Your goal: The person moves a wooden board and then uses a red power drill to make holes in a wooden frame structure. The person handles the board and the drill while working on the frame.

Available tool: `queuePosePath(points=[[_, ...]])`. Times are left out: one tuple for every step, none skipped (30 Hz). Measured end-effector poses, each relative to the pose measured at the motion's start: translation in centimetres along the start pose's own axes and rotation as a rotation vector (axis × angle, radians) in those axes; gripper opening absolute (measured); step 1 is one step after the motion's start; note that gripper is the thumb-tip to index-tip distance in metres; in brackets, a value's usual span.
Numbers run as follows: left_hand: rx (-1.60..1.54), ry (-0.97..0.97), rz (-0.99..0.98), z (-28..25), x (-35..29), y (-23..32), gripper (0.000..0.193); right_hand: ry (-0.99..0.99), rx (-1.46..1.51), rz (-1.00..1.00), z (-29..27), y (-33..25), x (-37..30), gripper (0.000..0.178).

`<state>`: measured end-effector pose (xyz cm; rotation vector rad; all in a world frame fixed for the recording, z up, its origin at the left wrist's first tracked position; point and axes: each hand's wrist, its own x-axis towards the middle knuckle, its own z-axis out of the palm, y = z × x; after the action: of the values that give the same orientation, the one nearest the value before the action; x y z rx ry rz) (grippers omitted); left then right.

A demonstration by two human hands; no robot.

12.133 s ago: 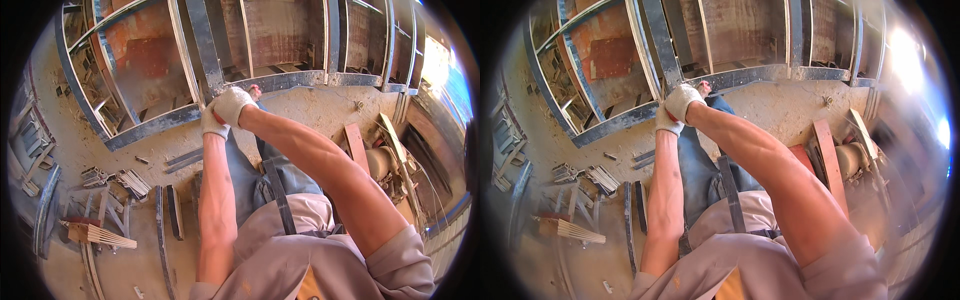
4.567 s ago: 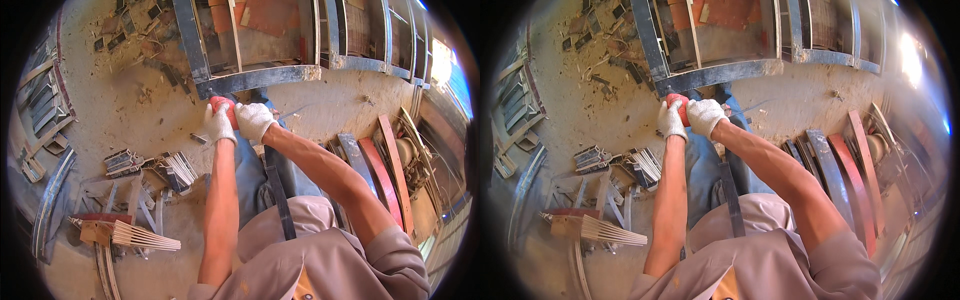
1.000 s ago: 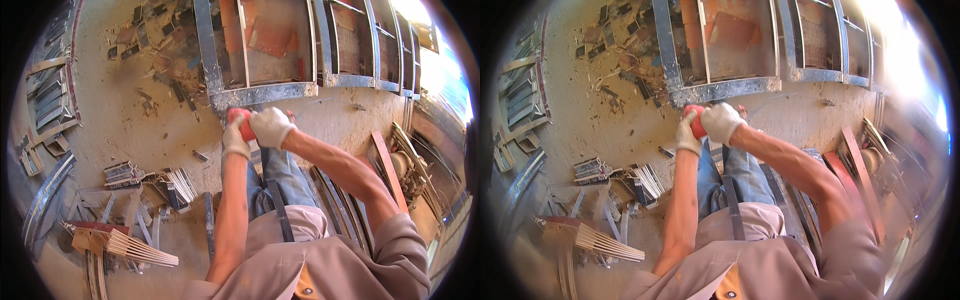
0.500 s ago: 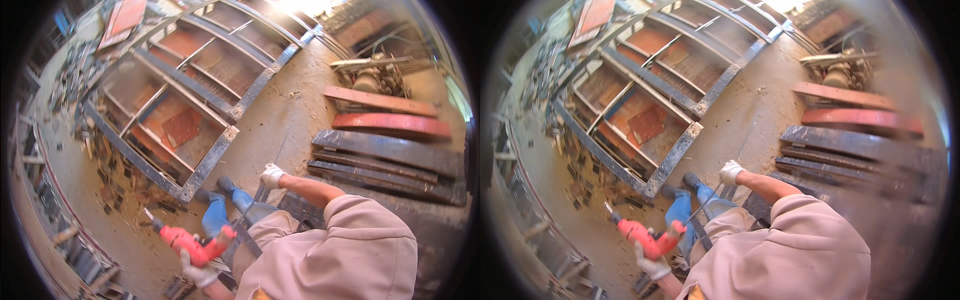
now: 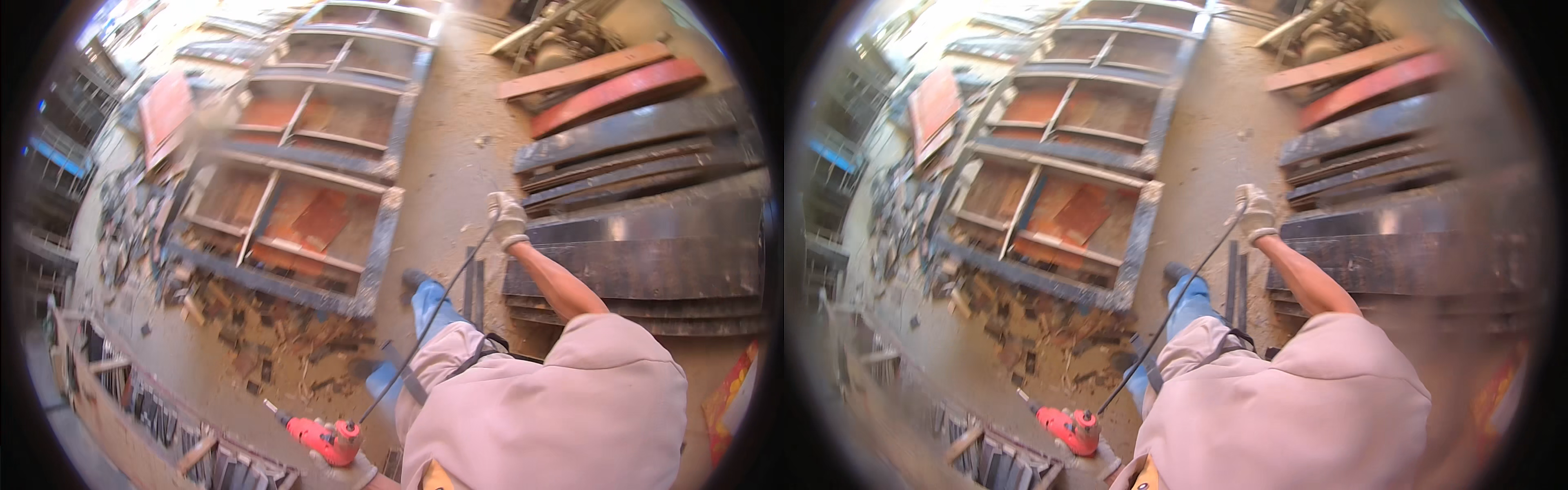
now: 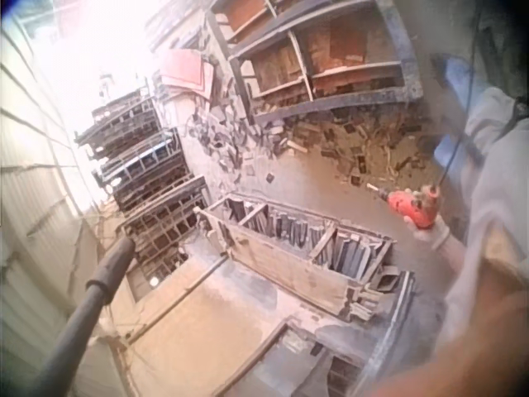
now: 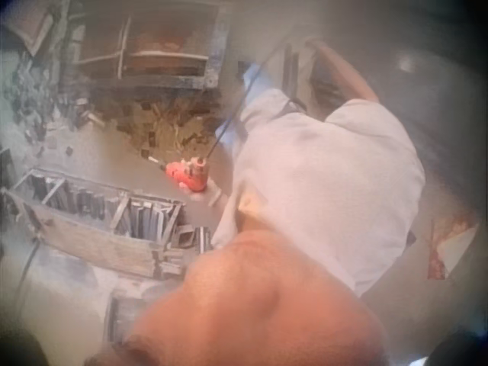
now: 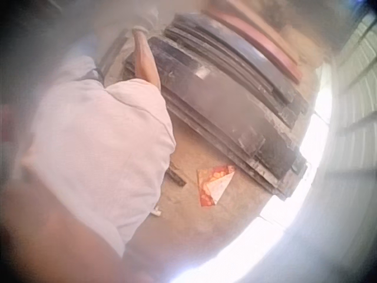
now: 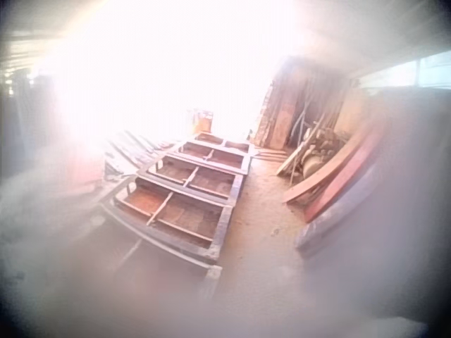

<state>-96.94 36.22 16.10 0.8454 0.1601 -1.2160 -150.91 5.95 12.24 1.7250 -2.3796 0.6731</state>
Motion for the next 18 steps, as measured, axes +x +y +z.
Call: queuePosePath(points=[[0.001, -0.024, -0.034, -1.7, -0.2, 1.6, 0.084, 0.071, 0.047, -0.03, -0.8, -2.5, -0.9, 0.021], [-0.002, -0.064, -0.032, -3.2, -0.3, 3.6, 0.084, 0.073, 0.053, 0.004, -2.0, -6.1, -1.2, 0.022], [-0.001, -0.111, -0.034, -4.6, 0.1, 5.5, 0.084, 0.078, 0.058, 0.043, -2.8, -9.0, -1.4, 0.023], [-0.029, -0.097, -0.006, -6.1, 0.2, 7.0, 0.083, 0.142, 0.182, 0.064, -2.6, -10.8, -1.2, 0.024], [-0.057, -0.084, 0.013, -7.8, 0.0, 8.2, 0.082, 0.203, 0.3, 0.092, -2.2, -13.2, -1.2, 0.025], [-0.085, -0.071, 0.027, -8.8, -0.2, 9.6, 0.082, 0.215, 0.347, 0.03, -2.1, -16.9, -1.4, 0.024], [-0.08, -0.035, 0.065, -9.7, -0.2, 11.3, 0.081, 0.23, 0.391, -0.028, -2.3, -20.6, -1.4, 0.024], [-0.076, 0.001, 0.09, -9.7, 0.0, 12.9, 0.08, 0.249, 0.424, -0.081, -2.8, -24.0, -1.6, 0.024], [-0.075, 0.032, 0.11, -9.7, 0.6, 14.2, 0.079, 0.246, 0.461, -0.099, -3.2, -27.3, -1.9, 0.024], [-0.149, 0.097, 0.13, -10.3, 1.4, 15.2, 0.077, 0.247, 0.491, -0.123, -3.5, -30.8, -2.1, 0.025], [-0.139, 0.094, 0.165, -9.9, 2.2, 16.5, 0.076, 0.238, 0.528, -0.143, -3.4, -34.1, -2.6, 0.025], [-0.121, 0.098, 0.193, -8.7, 3.2, 18.1, 0.074, 0.224, 0.527, -0.19, -3.2, -36.8, -2.7, 0.025], [-0.101, 0.104, 0.221, -7.8, 4.5, 19.7, 0.073, 0.221, 0.549, -0.192, -2.4, -39.3, -2.6, 0.025], [-0.12, 0.13, 0.232, -7.6, 6.0, 21.0, 0.073, 0.219, 0.567, -0.199, -1.6, -41.6, -2.3, 0.025], [-0.11, 0.142, 0.234, -8.0, 7.5, 22.5, 0.073, 0.214, 0.587, -0.206, -0.8, -43.9, -2.1, 0.025], [-0.099, 0.155, 0.237, -8.4, 9.3, 24.1, 0.073, 0.168, 0.596, -0.173, -0.3, -46.2, -1.9, 0.023], [-0.092, 0.168, 0.245, -8.3, 10.9, 25.4, 0.073, 0.17, 0.554, -0.198, 1.0, -48.1, -1.4, 0.022], [-0.08, 0.194, 0.269, -7.5, 12.6, 26.9, 0.071, 0.174, 0.511, -0.222, 2.5, -49.9, -0.8, 0.022]])
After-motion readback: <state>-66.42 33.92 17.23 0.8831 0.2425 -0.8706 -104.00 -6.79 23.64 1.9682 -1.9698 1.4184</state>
